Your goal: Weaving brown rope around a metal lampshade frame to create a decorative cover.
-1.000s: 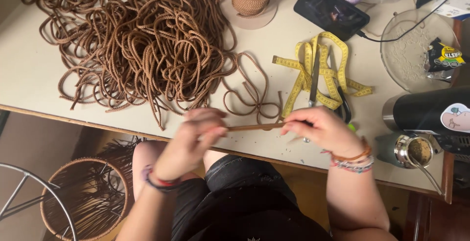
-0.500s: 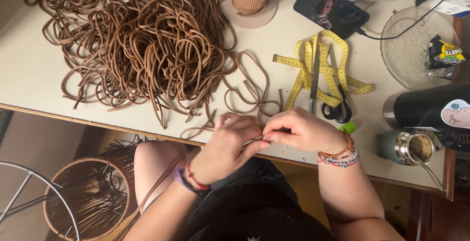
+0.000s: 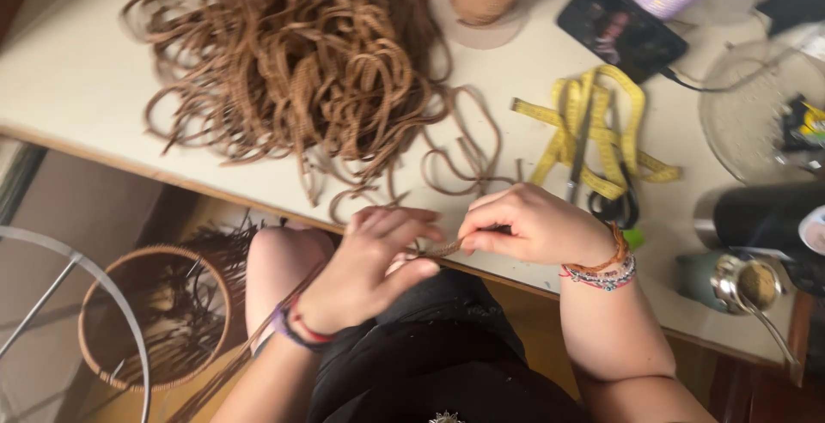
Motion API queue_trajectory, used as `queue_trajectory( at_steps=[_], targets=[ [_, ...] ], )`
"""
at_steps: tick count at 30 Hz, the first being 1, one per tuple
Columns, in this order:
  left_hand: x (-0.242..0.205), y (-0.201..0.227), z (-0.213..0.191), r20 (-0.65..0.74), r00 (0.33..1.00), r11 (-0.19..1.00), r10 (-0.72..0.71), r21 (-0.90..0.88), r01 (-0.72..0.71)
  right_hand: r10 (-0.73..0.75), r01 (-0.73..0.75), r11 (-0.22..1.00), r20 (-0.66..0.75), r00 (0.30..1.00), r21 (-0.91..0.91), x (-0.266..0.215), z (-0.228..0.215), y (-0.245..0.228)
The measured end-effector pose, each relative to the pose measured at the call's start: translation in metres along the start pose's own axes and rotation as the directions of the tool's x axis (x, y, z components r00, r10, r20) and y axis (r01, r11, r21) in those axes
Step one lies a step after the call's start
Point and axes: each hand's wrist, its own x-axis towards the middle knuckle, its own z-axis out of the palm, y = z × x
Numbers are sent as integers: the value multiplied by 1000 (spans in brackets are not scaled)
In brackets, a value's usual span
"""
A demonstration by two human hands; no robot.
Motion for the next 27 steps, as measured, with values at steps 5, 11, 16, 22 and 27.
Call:
queue_trajectory(
  at_steps=[5, 11, 16, 22, 27],
  targets=[
    [-19, -4, 12, -190, 980, 998, 68, 12, -67, -114, 119, 991, 77, 990, -63, 38, 7, -37],
    [-73, 31, -8, -584, 804, 927, -114, -353, -125, -106, 161, 913, -163, 981, 374, 80, 53, -58],
    [-120, 28, 3, -881, 357, 945, -311, -325, 20, -218, 149, 612, -16, 976, 777, 123, 152, -53],
    [-163, 5, 13, -901, -47, 887, -431, -414, -206, -187, 68, 826, 159, 969, 559, 157, 209, -76],
    [-200, -6, 19, -821, -248, 850, -514, -449, -277, -95, 30, 940, 177, 980, 340, 167, 245, -72]
  ],
)
